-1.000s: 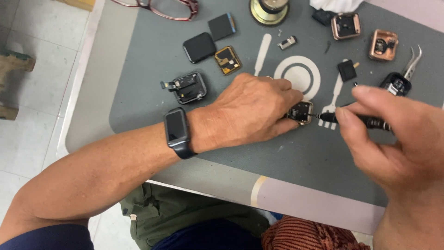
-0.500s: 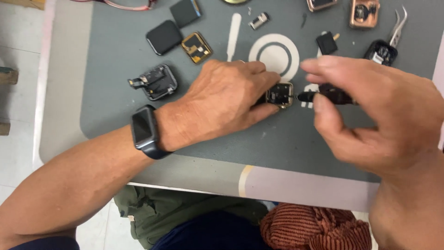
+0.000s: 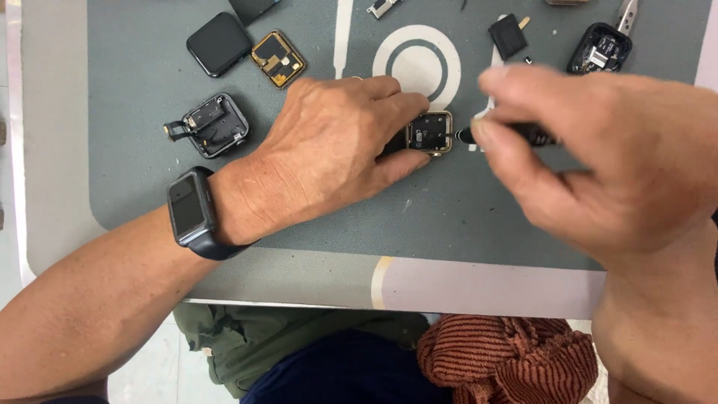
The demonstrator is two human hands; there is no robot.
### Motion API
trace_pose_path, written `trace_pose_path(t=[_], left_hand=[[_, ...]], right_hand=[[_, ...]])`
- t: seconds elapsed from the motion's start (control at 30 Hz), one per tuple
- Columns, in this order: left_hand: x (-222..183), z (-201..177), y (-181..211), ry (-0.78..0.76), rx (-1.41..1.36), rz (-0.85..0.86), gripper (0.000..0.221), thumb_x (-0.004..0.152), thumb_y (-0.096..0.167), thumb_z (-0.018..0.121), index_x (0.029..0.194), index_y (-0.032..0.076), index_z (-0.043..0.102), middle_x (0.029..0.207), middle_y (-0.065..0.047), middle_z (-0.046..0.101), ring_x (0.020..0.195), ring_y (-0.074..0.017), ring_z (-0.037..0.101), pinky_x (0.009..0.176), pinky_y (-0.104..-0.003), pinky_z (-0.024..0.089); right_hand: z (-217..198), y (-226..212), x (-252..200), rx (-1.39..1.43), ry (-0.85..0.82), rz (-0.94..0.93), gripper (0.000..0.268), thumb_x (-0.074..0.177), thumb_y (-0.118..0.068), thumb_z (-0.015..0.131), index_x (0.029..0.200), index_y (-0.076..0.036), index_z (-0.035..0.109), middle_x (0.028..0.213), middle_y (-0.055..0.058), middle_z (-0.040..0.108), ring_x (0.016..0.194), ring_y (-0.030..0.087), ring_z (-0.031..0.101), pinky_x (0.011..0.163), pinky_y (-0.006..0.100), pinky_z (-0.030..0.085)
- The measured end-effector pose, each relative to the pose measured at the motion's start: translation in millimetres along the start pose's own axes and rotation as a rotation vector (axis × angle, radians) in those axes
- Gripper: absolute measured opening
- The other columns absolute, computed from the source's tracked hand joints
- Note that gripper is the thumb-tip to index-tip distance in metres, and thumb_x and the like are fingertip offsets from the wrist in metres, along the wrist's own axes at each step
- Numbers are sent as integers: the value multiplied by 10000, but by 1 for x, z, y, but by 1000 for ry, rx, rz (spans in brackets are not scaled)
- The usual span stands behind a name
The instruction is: A person is carefully disassembling or repairing a smartwatch on a dedicated repair mat, using a precision screwdriver to remove small internal components.
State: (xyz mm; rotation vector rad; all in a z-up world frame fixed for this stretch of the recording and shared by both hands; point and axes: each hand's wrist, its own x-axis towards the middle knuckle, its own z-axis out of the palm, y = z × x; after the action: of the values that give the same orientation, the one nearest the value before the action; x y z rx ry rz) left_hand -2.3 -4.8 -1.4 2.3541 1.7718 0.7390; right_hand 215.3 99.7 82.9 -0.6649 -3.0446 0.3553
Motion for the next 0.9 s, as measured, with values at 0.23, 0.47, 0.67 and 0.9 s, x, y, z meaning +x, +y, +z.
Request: trace_pose_path(t=[0.23, 0.47, 0.67, 0.9], left_hand=[[0, -1, 1, -19, 10, -10, 368, 954, 408, 783, 1100, 96, 653, 838, -48, 623, 703, -326, 661, 446, -502, 475], [2, -5, 3, -19, -58, -1, 366, 937, 323, 835, 1051, 35, 640, 750, -64, 579, 563, -272, 570, 417, -433, 470], [4, -8, 6, 2, -64, -5, 341, 939, 311, 783, 1117, 40, 675, 788, -66, 604, 596, -321, 601, 436, -446, 428], [5, -9, 7, -32, -110, -37, 386, 808, 156, 686, 1181, 58, 689, 801, -60, 619, 594, -350, 606, 411, -469, 412]], right_hand=[[16, -6, -6, -42, 320, -194, 355, 942, 17, 658, 1270, -80, 753, 1050, 47, 726, 925, 236, 699, 764, 355, 558], [13, -2, -3, 8, 448, -418, 434, 926, 152, 641, 1323, -21, 634, 1277, 136, 783, 1026, 242, 798, 854, 404, 659], [9, -6, -2, -101, 513, -410, 250, 1066, 38, 721, 1302, -20, 660, 931, 86, 687, 710, 262, 618, 719, 394, 590], [11, -17, -1, -94, 560, -453, 246, 1074, 12, 683, 1293, -98, 663, 934, 91, 643, 717, 179, 591, 716, 348, 616]])
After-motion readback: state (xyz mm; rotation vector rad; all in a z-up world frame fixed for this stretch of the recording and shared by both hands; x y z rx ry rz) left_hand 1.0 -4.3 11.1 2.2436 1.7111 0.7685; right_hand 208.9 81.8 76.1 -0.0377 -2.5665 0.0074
